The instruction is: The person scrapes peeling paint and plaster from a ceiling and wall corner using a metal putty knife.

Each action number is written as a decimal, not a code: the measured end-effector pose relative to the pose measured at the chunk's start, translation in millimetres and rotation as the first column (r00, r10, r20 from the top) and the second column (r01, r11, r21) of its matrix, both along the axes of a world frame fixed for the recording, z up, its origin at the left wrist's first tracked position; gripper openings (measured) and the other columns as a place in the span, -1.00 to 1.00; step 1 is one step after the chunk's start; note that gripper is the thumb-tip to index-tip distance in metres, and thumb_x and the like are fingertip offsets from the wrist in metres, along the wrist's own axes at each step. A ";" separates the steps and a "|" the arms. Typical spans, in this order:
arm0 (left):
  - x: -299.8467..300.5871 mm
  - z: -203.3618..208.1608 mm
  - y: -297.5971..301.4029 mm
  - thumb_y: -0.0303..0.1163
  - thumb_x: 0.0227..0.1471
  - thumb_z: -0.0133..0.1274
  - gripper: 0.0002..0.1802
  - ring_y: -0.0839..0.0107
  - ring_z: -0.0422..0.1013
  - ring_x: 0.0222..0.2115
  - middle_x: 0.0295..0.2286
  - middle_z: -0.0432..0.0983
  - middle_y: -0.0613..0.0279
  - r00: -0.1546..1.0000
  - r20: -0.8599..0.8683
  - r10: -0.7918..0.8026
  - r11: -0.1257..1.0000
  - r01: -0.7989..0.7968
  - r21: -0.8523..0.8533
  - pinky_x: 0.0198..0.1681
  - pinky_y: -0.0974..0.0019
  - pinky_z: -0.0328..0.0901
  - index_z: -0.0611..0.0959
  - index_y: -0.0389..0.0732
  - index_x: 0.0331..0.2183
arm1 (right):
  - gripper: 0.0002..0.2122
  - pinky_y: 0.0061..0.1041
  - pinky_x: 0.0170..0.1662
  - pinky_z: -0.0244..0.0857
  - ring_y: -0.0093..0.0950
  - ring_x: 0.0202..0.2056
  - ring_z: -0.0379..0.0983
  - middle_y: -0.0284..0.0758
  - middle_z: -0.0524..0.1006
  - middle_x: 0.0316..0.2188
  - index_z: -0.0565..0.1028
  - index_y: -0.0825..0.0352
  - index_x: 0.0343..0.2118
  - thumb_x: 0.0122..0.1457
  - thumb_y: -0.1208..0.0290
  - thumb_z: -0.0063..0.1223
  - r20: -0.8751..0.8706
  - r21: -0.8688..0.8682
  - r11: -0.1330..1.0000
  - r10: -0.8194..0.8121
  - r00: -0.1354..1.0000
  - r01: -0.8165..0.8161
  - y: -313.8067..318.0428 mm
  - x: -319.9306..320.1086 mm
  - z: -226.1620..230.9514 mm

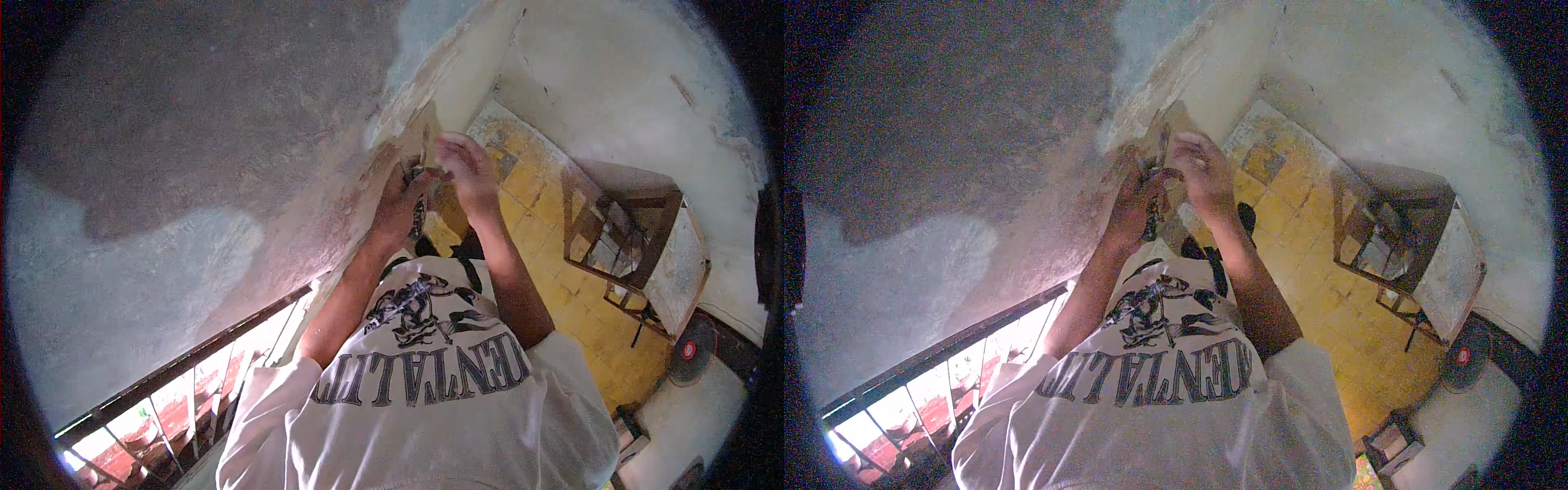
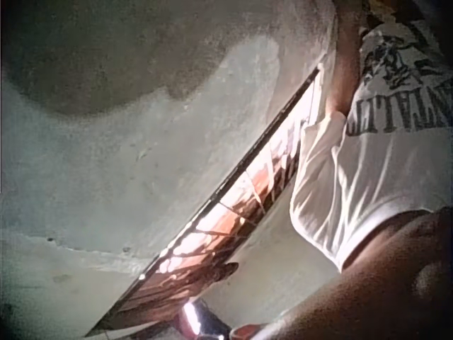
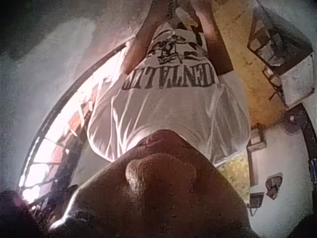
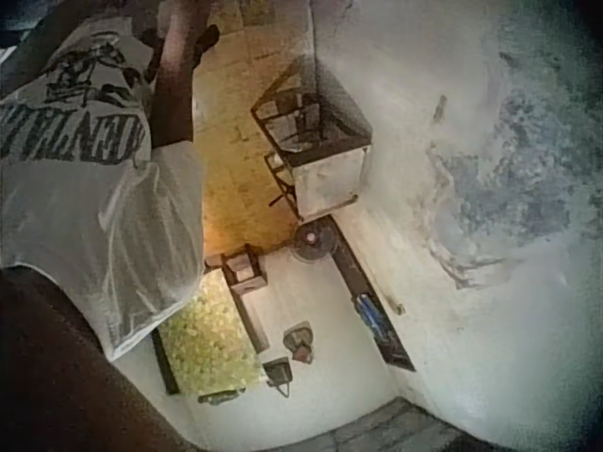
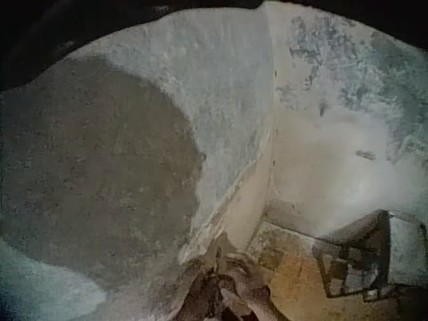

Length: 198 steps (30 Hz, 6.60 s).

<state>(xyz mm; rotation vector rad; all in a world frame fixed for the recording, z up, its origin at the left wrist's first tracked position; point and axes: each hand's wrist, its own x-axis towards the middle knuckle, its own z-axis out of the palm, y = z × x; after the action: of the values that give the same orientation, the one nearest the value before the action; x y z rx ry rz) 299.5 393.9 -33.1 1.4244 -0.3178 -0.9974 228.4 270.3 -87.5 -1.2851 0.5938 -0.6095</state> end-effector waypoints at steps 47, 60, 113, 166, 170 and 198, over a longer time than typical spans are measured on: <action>-7.8 -22.6 38.9 -0.57 -0.12 0.05 -0.62 0.50 0.29 -0.73 -0.50 0.44 0.15 0.888 -0.455 -0.073 0.994 0.030 -0.101 -0.72 0.49 0.20 0.41 -0.34 -0.17 | -0.62 -0.41 -0.11 0.40 -0.36 -0.17 0.48 -0.19 0.48 -0.11 0.30 0.41 0.05 0.20 0.35 -0.10 0.424 0.643 0.512 0.381 0.822 -0.569 24.1 -1.4 -58.8; -9.5 -7.5 31.0 -0.54 0.12 -0.13 -0.49 0.10 0.52 -0.36 -0.16 0.43 -0.05 0.842 -0.539 -0.020 0.993 -0.045 -0.107 -0.49 0.20 0.51 0.15 -0.16 0.09 | -0.87 -0.62 -0.47 0.32 -0.64 -0.51 0.37 -0.44 0.41 -0.49 0.45 0.28 -0.27 0.18 0.37 -0.04 0.098 0.713 0.701 -0.135 0.986 0.025 -2.3 7.6 -78.1; -6.8 -3.1 -1.6 -0.32 0.18 -0.05 -0.69 0.58 0.14 -0.81 -0.61 0.27 0.36 0.960 -0.162 0.229 0.964 -0.201 0.171 -0.82 0.49 0.01 0.30 -0.01 -0.05 | -0.73 -0.55 -0.47 0.34 -0.60 -0.50 0.42 -0.42 0.52 -0.42 0.45 0.26 -0.16 0.26 0.17 -0.10 0.099 0.565 0.772 0.286 0.953 -0.291 22.4 49.6 -63.0; 10.6 -40.0 8.8 -0.21 0.28 -0.28 -0.56 0.40 0.40 -0.30 -0.18 0.46 0.07 0.983 0.124 0.139 0.981 -0.154 0.116 -0.28 0.35 0.31 0.39 -0.27 0.06 | -0.54 -0.42 0.10 0.16 -0.33 0.00 0.38 -0.01 0.45 -0.02 0.24 0.40 0.16 0.22 0.34 -0.16 -0.271 -0.159 0.986 0.014 0.962 -0.060 54.3 52.6 -11.7; 5.5 -41.5 -3.4 -0.28 0.26 -0.27 -0.58 0.18 0.40 -0.17 -0.18 0.47 -0.06 0.909 0.383 0.166 0.975 -0.209 0.075 -0.04 0.23 0.23 0.37 -0.35 0.03 | -0.57 -0.49 0.01 0.23 -0.45 -0.15 0.39 -0.08 0.51 -0.15 0.26 0.39 0.15 0.24 0.35 -0.17 -0.223 -0.229 0.973 -0.031 0.974 -0.021 49.6 49.0 -23.6; -17.1 -55.2 1.0 -0.32 0.28 -0.31 -0.75 0.47 0.36 -0.47 -0.30 0.42 0.11 0.942 0.076 0.326 0.944 -0.329 0.031 -0.42 0.37 0.30 0.35 -0.23 -0.11 | -0.55 -0.57 -0.27 0.31 -0.61 -0.44 0.40 -0.30 0.54 -0.47 0.22 0.27 0.21 0.24 0.41 -0.21 -0.167 -0.306 0.948 0.039 0.985 -0.090 44.1 50.5 -40.6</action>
<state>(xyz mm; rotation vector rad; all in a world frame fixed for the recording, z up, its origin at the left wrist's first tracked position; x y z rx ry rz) 282.5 395.0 -88.3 1.4952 -0.1042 -0.6867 278.9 314.5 -128.1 -1.6575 0.5993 -0.5639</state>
